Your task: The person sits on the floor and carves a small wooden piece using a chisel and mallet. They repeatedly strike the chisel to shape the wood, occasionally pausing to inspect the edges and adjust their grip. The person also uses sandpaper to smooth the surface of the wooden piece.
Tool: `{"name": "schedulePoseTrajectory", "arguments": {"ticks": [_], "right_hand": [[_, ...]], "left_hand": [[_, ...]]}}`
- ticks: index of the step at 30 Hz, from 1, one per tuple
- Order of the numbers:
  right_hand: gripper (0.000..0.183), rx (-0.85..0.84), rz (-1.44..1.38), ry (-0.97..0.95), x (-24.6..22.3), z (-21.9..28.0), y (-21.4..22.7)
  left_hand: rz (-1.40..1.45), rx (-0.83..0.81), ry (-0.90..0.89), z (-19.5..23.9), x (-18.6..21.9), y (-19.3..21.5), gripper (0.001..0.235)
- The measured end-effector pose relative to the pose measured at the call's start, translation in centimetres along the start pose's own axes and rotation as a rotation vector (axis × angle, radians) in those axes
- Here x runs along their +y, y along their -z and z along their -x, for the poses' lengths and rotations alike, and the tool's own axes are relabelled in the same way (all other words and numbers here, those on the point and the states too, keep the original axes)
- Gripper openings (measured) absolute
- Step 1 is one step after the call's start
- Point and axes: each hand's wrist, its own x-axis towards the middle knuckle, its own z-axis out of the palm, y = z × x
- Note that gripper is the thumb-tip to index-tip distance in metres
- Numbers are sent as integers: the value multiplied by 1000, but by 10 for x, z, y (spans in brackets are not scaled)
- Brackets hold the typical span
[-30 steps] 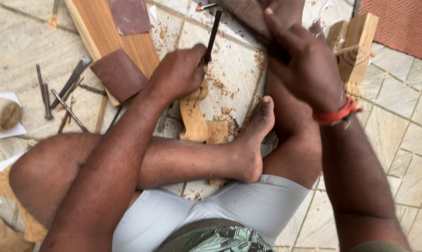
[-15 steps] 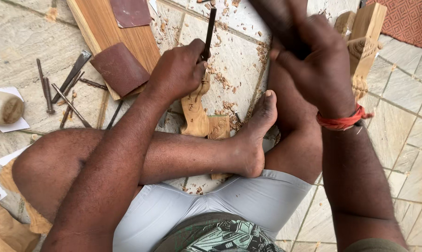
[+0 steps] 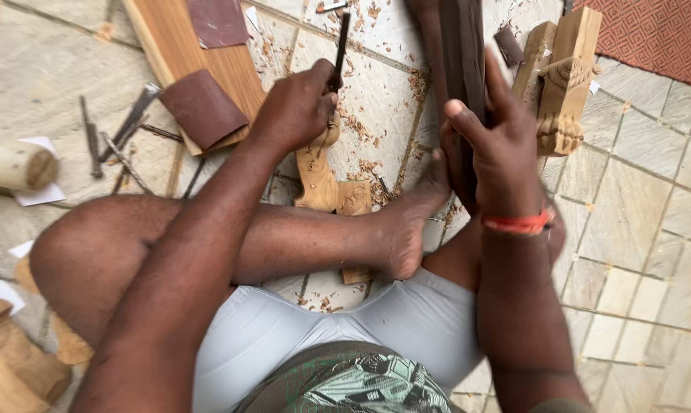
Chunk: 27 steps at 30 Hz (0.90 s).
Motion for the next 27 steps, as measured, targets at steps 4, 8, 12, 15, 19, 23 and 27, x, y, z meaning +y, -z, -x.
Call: {"name": "schedulePoseTrajectory", "arguments": {"ticks": [4, 8, 12, 15, 19, 23, 27], "right_hand": [[66, 32, -305, -124, -2, 37, 16], [55, 41, -458, -9, -19, 35, 17], [46, 105, -572, -27, -22, 33, 14], [49, 117, -459, 12, -16, 40, 17], [57, 152, -234, 139, -10, 35, 19], [57, 182, -142, 252, 1, 21, 27], [57, 149, -77, 204, 16, 1, 35]], "left_hand": [[44, -37, -24, -3, 5, -8, 19], [-8, -57, -138, -13, 12, -10, 18], [-58, -203, -9, -17, 24, -21, 19], [0, -258, 38, -19, 23, -20, 20], [-10, -204, -2, -15, 24, -12, 16], [13, -152, -35, -3, 28, -19, 19], [-13, -135, -48, -3, 32, -15, 17]]}}
